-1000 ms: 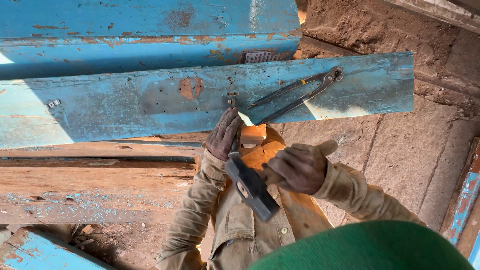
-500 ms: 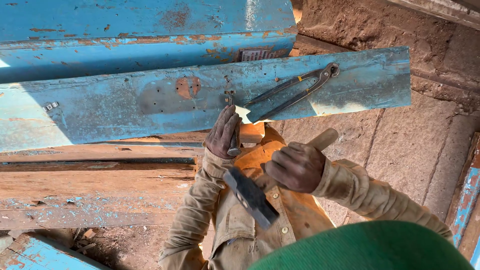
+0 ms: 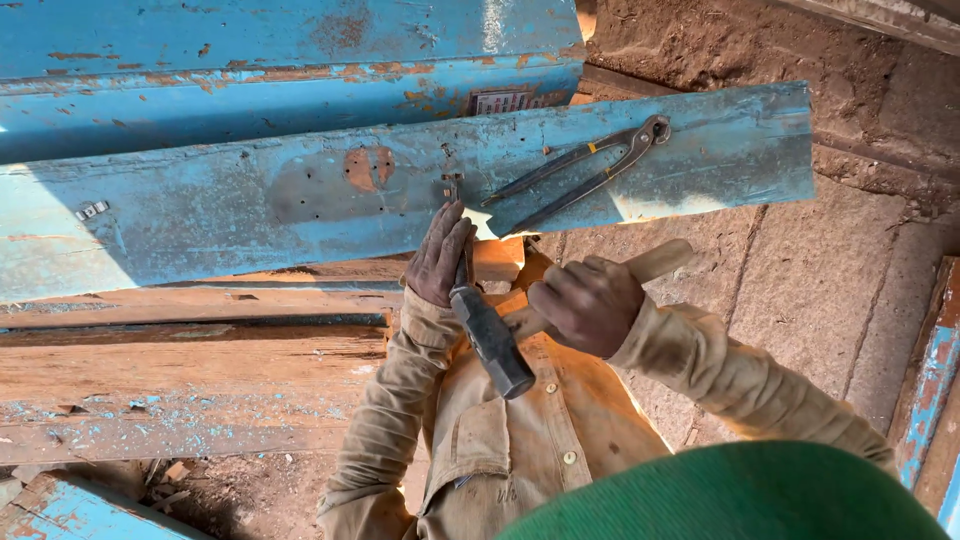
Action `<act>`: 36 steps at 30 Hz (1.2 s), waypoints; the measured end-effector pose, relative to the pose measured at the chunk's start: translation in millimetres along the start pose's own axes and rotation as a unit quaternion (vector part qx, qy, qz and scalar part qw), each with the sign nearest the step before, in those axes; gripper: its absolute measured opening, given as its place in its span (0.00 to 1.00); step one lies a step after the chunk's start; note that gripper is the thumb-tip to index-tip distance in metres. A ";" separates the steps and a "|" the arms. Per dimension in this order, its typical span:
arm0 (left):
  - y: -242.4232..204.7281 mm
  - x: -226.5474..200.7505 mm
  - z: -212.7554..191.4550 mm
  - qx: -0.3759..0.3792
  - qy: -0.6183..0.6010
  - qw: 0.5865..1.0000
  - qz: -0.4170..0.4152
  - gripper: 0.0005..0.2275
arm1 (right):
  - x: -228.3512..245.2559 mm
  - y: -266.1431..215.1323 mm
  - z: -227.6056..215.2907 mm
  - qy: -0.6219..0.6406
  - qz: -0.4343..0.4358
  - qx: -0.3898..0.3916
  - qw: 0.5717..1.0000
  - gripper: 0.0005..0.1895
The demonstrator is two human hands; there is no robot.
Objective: Using pliers, a hammer, and a nail to remove metal hardware and fasteners from blue-painted wooden beams in a workshop.
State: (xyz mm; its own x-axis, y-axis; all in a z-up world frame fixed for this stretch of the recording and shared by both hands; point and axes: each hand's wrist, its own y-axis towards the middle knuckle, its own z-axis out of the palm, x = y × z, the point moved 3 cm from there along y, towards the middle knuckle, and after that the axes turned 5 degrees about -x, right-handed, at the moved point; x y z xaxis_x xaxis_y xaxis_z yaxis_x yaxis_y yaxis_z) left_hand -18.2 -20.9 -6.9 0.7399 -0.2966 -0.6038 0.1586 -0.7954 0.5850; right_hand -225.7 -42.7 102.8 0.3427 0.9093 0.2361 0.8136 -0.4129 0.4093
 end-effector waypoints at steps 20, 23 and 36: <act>-6.1 5.6 -4.1 0.116 0.069 0.987 0.089 0.15 | -22.7 -18.4 -3.7 0.073 0.172 -0.029 0.982 0.10; 1.1 2.4 -7.4 0.117 0.067 0.985 0.112 0.15 | -27.9 -26.4 0.2 0.084 0.217 -0.026 0.972 0.09; 21.4 30.9 2.0 0.109 -0.025 0.993 -0.021 0.04 | -39.5 -53.5 13.6 0.108 0.310 -0.043 0.944 0.08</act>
State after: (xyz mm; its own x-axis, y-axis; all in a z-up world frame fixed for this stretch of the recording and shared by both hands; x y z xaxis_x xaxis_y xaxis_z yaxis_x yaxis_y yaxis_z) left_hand 6.7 -48.1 -14.1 0.7010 -0.2826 -0.6547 0.0388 -0.9016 0.4307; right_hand -276.4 -55.8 59.5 0.6296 0.4638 0.6232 0.4439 -0.8731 0.2013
